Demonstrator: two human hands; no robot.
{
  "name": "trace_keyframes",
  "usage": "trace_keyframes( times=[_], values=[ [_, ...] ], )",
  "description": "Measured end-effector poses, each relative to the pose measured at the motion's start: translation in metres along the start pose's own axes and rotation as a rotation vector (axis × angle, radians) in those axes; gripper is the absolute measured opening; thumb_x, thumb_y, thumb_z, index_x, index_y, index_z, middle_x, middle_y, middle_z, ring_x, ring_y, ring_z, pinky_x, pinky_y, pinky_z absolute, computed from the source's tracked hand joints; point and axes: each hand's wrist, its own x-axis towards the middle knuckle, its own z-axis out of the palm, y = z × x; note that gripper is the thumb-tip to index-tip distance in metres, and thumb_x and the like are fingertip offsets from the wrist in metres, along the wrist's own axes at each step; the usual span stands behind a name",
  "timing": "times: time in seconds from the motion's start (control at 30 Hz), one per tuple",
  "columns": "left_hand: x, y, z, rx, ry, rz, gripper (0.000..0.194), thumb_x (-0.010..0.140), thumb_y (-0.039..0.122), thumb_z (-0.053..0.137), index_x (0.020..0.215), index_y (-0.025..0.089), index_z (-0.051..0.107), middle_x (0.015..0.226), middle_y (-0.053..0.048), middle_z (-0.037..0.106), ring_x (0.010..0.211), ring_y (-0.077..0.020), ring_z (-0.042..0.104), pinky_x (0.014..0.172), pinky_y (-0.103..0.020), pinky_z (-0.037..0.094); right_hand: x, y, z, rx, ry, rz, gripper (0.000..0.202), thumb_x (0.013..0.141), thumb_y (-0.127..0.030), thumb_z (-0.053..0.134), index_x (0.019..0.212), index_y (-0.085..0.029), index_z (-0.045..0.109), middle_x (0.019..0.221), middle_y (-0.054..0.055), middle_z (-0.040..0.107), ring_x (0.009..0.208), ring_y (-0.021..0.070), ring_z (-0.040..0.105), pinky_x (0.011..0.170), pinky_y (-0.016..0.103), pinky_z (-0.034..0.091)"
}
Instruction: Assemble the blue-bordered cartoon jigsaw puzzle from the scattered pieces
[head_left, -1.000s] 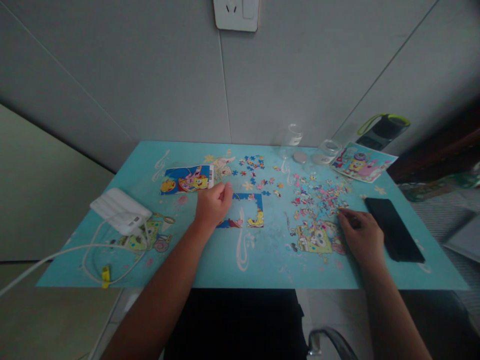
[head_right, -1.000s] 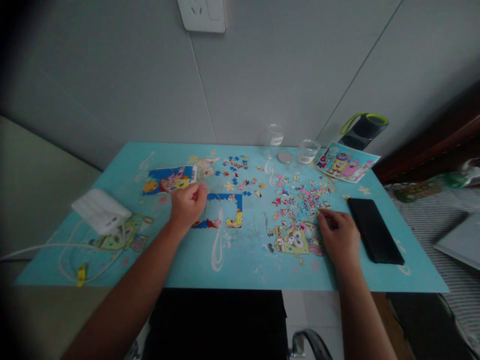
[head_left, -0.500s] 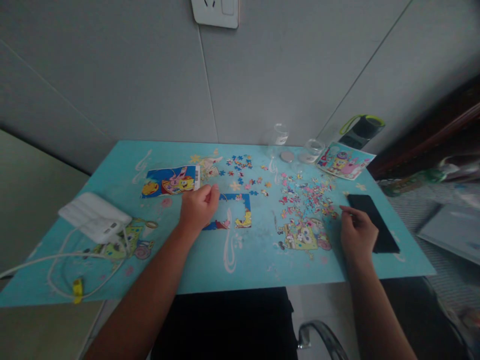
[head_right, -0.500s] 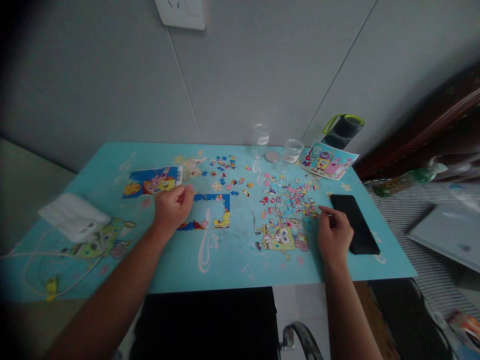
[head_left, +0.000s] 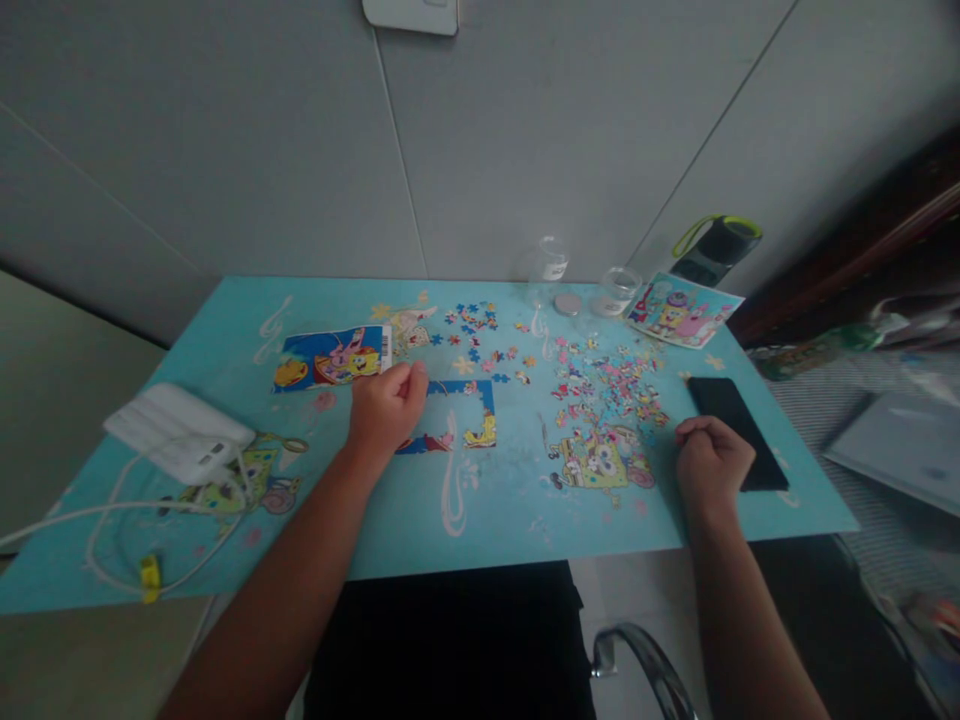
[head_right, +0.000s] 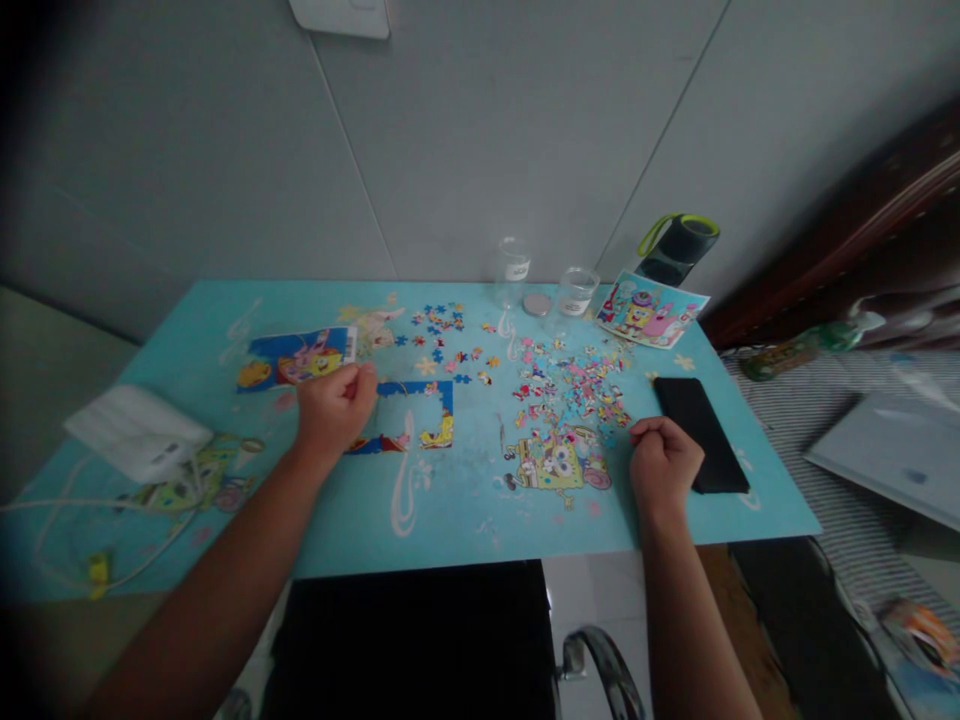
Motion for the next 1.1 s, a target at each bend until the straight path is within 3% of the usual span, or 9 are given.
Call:
trace_keyframes(
  times=[0.53, 1.1],
  values=[
    [-0.0006, -0.0017, 0.0021, 0.013, -0.017, -0.009, 0.048, 0.095, 0.035, 0.052, 0.055, 0.018, 0.032, 0.048, 0.005, 0.026, 0.043, -0.0083, 0.027, 0.052, -0.028, 0.020, 0.0003, -0.0005, 0.0031, -0.020, -0.069, -0.009, 0.020, 0.070, -0.016, 0.047, 0.066, -0.019, 0.066, 0.060, 0.001, 0.059, 0.054, 0.0157, 0.052, 0.052, 0.029, 0.037],
    [-0.0005, -0.0011, 0.0013, -0.001, -0.013, 0.016, 0.047, 0.095, 0.032, 0.054, 0.055, 0.018, 0.033, 0.048, 0.006, 0.026, 0.043, -0.0081, 0.028, 0.052, -0.027, 0.021, -0.0002, 0.0007, 0.0033, -0.045, -0.066, -0.008, 0.020, 0.071, -0.016, 0.047, 0.067, -0.018, 0.067, 0.059, 0.001, 0.060, 0.049, 0.0140, 0.048, 0.048, 0.028, 0.034]
  ],
)
